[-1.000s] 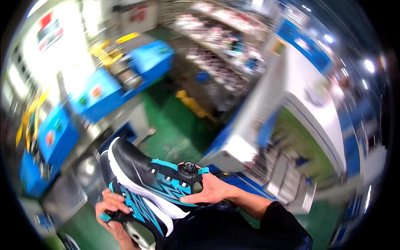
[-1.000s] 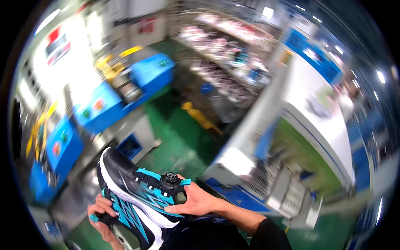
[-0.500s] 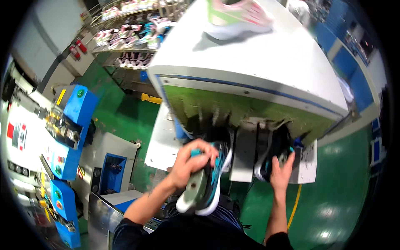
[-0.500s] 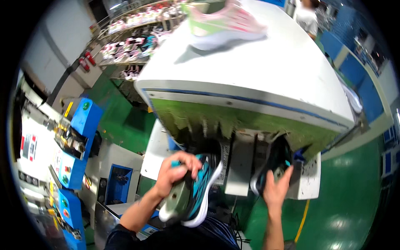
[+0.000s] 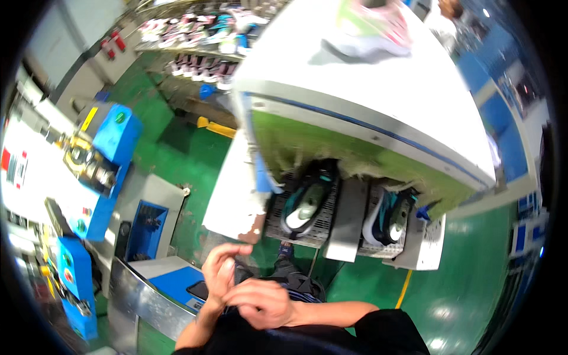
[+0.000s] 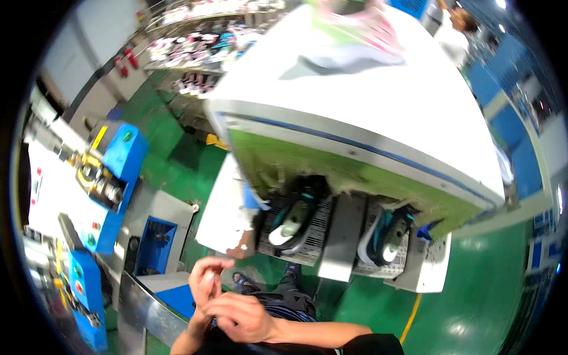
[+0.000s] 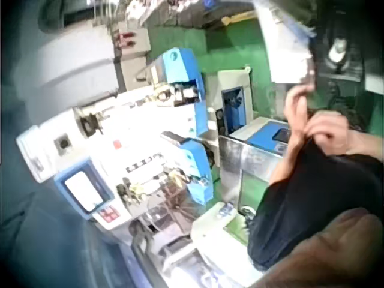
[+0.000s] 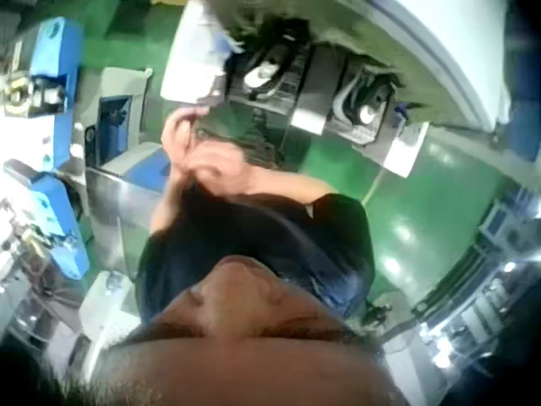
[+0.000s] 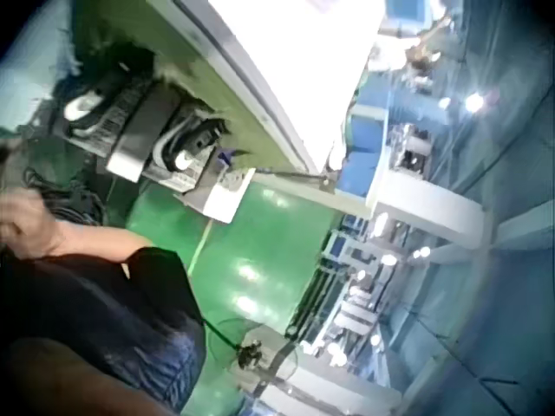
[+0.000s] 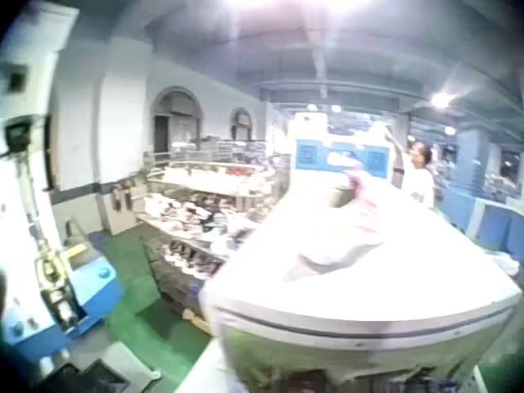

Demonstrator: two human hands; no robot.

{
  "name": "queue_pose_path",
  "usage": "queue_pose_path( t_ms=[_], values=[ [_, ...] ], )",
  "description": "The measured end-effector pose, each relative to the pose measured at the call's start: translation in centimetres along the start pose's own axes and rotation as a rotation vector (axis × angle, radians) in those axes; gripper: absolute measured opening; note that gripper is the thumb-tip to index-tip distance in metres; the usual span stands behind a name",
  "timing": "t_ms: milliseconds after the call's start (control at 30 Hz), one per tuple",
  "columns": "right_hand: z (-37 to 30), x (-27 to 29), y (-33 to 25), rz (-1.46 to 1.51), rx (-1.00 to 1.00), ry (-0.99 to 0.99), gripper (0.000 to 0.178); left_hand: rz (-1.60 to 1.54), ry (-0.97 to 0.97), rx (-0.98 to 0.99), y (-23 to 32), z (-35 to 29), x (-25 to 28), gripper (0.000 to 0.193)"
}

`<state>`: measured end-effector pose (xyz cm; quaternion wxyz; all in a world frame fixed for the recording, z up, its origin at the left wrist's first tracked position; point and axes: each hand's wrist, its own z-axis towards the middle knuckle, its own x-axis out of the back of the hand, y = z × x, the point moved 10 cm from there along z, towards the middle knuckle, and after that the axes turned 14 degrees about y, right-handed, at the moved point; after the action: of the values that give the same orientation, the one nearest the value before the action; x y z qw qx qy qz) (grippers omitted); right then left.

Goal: The person places shoes into a processing machine and then moves them onto a conveyor belt.

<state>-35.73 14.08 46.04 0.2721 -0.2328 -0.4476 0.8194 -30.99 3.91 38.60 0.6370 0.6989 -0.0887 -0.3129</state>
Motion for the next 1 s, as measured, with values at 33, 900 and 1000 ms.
queue_pose_path(
  t_ms=[33,900,1000],
  values=[
    [0.0,-4.0,-0.7,0.077,0.009,-0.143,0.024,0.027,0.122,0.045,0.8,-1.6,4.2,0.027],
    [-82.0,-38.6,-17.3,0.674,1.002,-2.487,0.089,1.222,1.981,0.531,-13.5,-72.4,38.1,0.057],
    [-86.9,-37.0,-15.4,0.412,1.102,-2.401,0.068,1.081,1.983,0.377,-11.5,-72.6,37.8,0.043]
  ],
)
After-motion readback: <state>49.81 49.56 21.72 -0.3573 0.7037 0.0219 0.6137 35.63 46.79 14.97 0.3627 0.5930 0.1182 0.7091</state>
